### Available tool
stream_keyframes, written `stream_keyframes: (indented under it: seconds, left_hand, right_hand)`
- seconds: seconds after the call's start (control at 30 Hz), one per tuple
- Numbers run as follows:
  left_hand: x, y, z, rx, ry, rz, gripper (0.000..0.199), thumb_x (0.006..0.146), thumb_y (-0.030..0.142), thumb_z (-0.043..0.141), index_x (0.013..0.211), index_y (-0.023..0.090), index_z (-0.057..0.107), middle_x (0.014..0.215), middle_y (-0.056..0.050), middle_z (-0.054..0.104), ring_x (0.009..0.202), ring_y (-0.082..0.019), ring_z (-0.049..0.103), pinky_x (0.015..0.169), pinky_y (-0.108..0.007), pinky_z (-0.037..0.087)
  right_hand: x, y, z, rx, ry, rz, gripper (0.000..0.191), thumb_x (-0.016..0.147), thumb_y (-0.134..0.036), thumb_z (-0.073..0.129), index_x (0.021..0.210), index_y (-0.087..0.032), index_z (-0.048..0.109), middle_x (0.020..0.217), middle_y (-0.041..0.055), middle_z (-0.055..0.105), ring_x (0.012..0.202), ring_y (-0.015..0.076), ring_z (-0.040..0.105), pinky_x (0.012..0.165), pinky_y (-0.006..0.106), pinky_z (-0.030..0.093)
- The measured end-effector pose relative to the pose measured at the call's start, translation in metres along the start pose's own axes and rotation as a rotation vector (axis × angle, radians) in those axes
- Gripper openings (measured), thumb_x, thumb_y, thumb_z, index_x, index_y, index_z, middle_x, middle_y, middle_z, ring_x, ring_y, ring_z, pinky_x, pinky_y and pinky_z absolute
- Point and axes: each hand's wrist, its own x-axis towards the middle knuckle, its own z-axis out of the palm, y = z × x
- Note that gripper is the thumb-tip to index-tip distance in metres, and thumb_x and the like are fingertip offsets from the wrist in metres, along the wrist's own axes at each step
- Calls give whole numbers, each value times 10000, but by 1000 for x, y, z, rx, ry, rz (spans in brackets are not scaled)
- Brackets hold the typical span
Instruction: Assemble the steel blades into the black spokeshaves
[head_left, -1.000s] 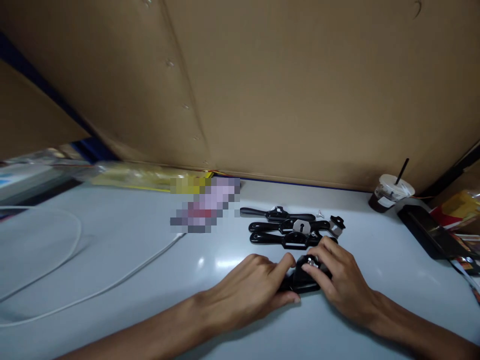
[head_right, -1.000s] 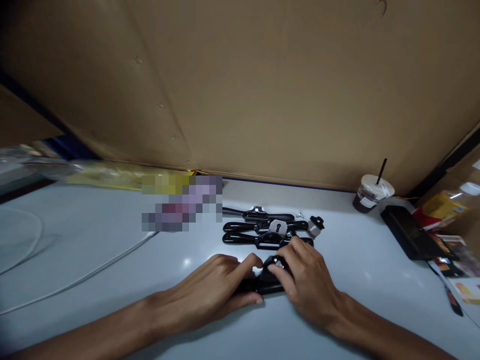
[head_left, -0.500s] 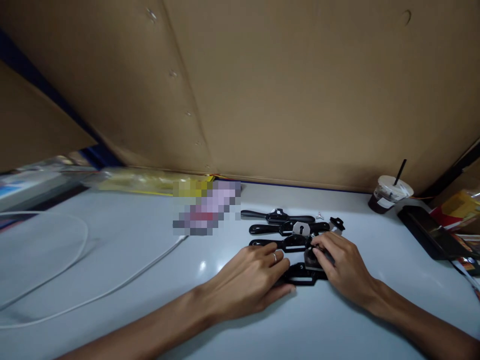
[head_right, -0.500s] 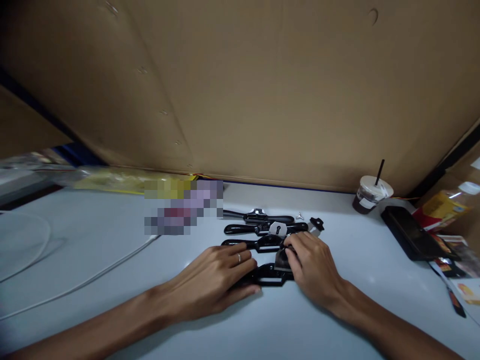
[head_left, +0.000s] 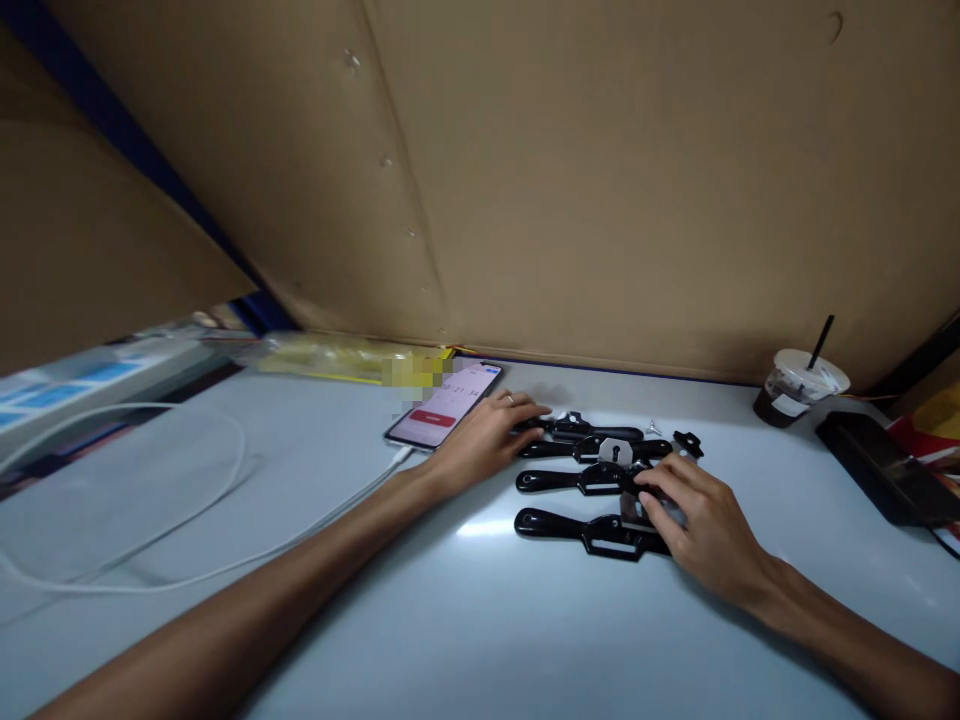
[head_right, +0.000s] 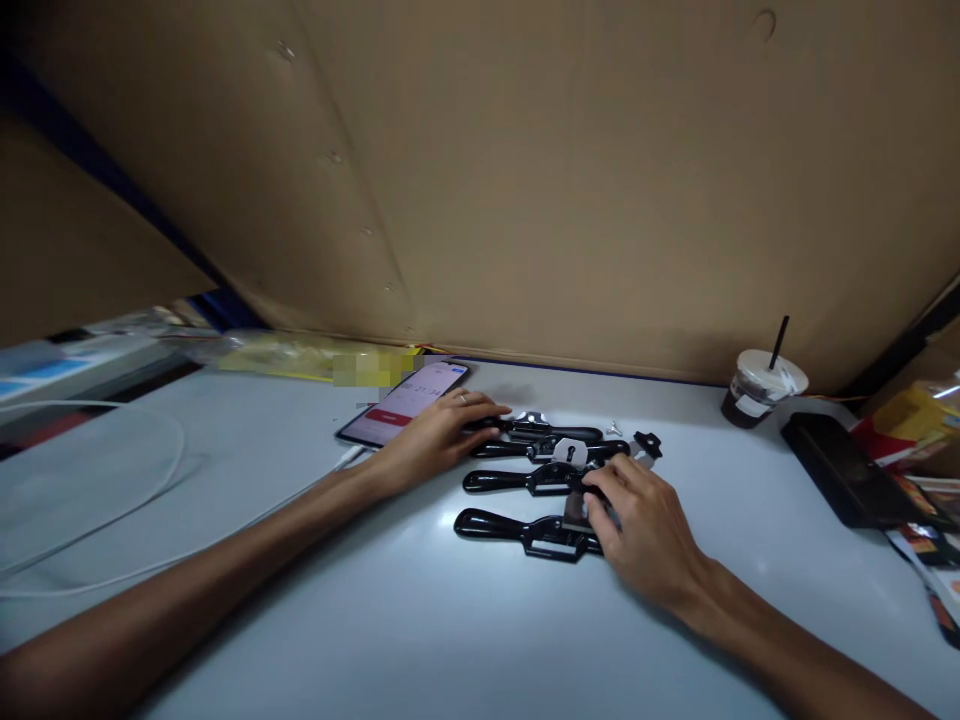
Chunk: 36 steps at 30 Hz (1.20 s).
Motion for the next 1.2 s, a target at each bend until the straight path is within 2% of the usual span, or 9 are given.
stream_keyframes:
  seconds: [0.17, 0.4, 0.5, 0.57, 0.63, 0.77, 0.87, 1.07, 1.2]
  left_hand:
    - [3, -1, 1, -36, -82, 10, 215, 1040, 301, 565, 1144, 170, 701, 1049, -64, 682, 987, -210, 653, 912, -396, 546]
    - [3, 0, 1, 25, -110, -27, 277, 1017, 374, 641, 1190, 158, 648, 1178, -76, 671, 1036, -216, 670, 916, -430, 586]
    - [2, 0, 1, 56, -127, -40, 298, 1013, 371, 648, 1223, 160, 639, 1203, -82, 667, 1045, -220, 673, 916, -434, 592]
    - [1, 1, 2, 66, -138, -46, 306, 1016, 374, 645, 1233, 158, 635, 1200, -82, 670, 1033, -217, 679, 905, -428, 598]
    - [1, 2, 3, 71, -144, -48, 318, 1016, 379, 644, 1245, 158, 631, 1210, -85, 669, 1041, -220, 680, 908, -432, 599]
    - [1, 4, 5, 71, -144, -60, 333, 1014, 382, 648, 1259, 158, 626, 1236, -91, 662, 1068, -229, 676, 923, -444, 596]
    - [2, 6, 6, 63, -142, -76, 336, 1013, 383, 649, 1263, 159, 625, 1245, -92, 659, 1073, -231, 675, 925, -445, 596]
    - [2, 7, 7, 39, -134, -158, 350, 1014, 387, 648, 1279, 161, 618, 1250, -94, 657, 1064, -229, 678, 913, -439, 601]
    - [1, 7, 8, 15, -113, -203, 357, 1013, 386, 650, 1288, 162, 613, 1252, -94, 657, 1058, -228, 680, 906, -435, 604]
  right_hand:
    - [-5, -12, 1, -28, -40, -67, 264, 1033, -202, 476, 1108, -182, 728, 1045, 97, 713, 940, 242, 656, 840, 452, 558]
    - [-15, -30, 1, -101, -96, -206, 304, 1016, -272, 562, 1255, -151, 705, 1259, 146, 728, 1136, 311, 640, 970, 562, 543]
    - [-16, -31, 1, -63, -125, -263, 338, 1007, -290, 587, 1305, -167, 689, 1348, 131, 704, 1208, 299, 635, 1022, 543, 528]
    - [-12, -25, 0, -18, -85, -261, 317, 1020, -289, 573, 1289, -173, 696, 1302, 110, 727, 1195, 266, 640, 1018, 494, 532]
    - [-4, -12, -3, -20, 5, -183, 293, 1044, -257, 516, 1239, -167, 715, 1173, 100, 757, 1108, 248, 650, 975, 469, 538]
    - [16, 19, -6, -74, 91, -43, 327, 1033, -223, 474, 1234, -131, 714, 1045, 147, 721, 997, 295, 624, 897, 533, 522]
    - [24, 30, -2, -64, 50, -32, 295, 1012, -250, 544, 1244, -183, 713, 996, 101, 695, 974, 261, 615, 887, 457, 519]
    - [29, 30, 5, -53, -42, 9, 130, 986, -174, 565, 938, -208, 681, 919, 44, 681, 896, 212, 597, 858, 390, 449]
    - [30, 33, 1, -33, -48, 66, 152, 1008, -188, 553, 882, -203, 639, 853, 21, 676, 853, 198, 612, 831, 375, 461]
